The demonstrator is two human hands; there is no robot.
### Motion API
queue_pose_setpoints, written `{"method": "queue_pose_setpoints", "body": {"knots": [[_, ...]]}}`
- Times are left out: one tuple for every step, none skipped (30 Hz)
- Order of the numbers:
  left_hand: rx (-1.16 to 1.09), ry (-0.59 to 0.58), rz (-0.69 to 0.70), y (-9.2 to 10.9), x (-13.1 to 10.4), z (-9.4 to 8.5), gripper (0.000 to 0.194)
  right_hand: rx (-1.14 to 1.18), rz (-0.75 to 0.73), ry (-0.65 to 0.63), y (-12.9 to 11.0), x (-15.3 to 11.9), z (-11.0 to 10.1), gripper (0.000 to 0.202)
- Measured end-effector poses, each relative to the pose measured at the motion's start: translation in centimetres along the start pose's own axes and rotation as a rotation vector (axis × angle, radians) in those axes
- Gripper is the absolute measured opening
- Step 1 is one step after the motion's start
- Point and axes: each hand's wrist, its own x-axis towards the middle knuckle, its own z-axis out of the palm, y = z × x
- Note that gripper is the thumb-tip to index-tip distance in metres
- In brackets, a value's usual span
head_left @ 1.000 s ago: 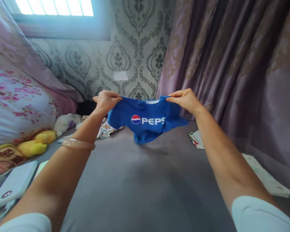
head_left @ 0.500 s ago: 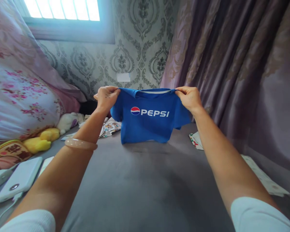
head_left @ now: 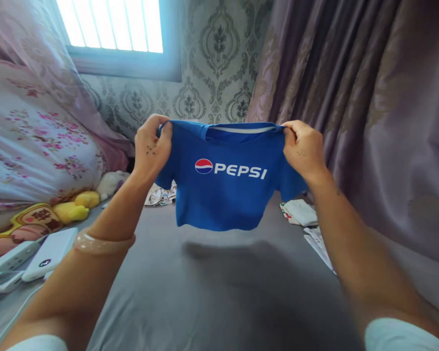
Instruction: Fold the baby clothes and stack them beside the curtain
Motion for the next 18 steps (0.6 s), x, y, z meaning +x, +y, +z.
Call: {"method": "queue_pose_setpoints", "body": {"knots": [[0.026, 0.063, 0.069, 0.8, -0.4, -0.8, 0.023, -0.006, -0.012, 0.006, -0.7, -0.1, -1.0, 0.028], [0.063, 0.133, 0.139, 1.5, -0.6, -1.5, 0.023, -0.010, -0.027, 0.007, -1.3, -0.1, -1.9, 0.028], [0.098, 0.193, 0.200, 2.1, -0.7, -2.1, 0.023, -0.014, -0.044, 0.007, -1.9, 0.0, -2.7, 0.028], [0.130, 0.231, 0.241, 2.5, -0.7, -2.7, 0.024, -0.023, -0.060, 0.007, -2.3, 0.1, -3.4, 0.029], [0.162, 0.259, 0.265, 2.8, -0.5, -3.1, 0.024, -0.035, -0.073, 0.007, -2.6, 0.3, -4.0, 0.029], [0.191, 0.275, 0.275, 2.9, -0.2, -3.4, 0.024, -0.049, -0.080, 0.002, -2.7, 0.6, -4.3, 0.029], [0.216, 0.279, 0.277, 2.7, 0.2, -3.5, 0.023, -0.063, -0.077, -0.005, -2.7, 0.8, -4.3, 0.029], [0.234, 0.268, 0.271, 2.3, 0.6, -3.4, 0.023, -0.074, -0.069, -0.019, -2.4, 1.1, -4.2, 0.029], [0.247, 0.246, 0.259, 1.7, 0.9, -3.1, 0.024, -0.079, -0.056, -0.046, -2.0, 1.3, -3.7, 0.028], [0.259, 0.215, 0.241, 0.8, 1.1, -2.6, 0.024, -0.077, -0.036, -0.086, -1.4, 1.3, -2.9, 0.028], [0.271, 0.176, 0.217, -0.4, 1.1, -2.0, 0.025, -0.075, -0.010, -0.133, -0.6, 1.3, -1.9, 0.027], [0.284, 0.125, 0.187, -1.8, 1.0, -1.1, 0.025, -0.073, 0.021, -0.186, 0.3, 1.0, -0.6, 0.026], [0.302, 0.066, 0.145, -3.4, 0.6, 0.0, 0.025, -0.072, 0.055, -0.245, 1.4, 0.5, 0.9, 0.025], [0.318, -0.002, 0.101, -5.2, 0.0, 1.2, 0.024, -0.080, 0.095, -0.299, 2.5, -0.3, 2.7, 0.024], [0.331, -0.089, 0.049, -7.2, -0.9, 2.5, 0.025, -0.085, 0.120, -0.359, 3.7, -1.3, 4.5, 0.024], [0.341, -0.179, -0.012, -9.3, -2.0, 3.9, 0.027, -0.091, 0.139, -0.415, 4.8, -2.5, 6.4, 0.024], [0.344, -0.260, -0.067, -11.4, -3.4, 5.3, 0.028, -0.105, 0.169, -0.484, 6.0, -4.0, 8.3, 0.024], [0.334, -0.355, -0.101, -13.4, -4.8, 6.6, 0.029, -0.127, 0.215, -0.553, 7.0, -5.6, 10.2, 0.024]]}}
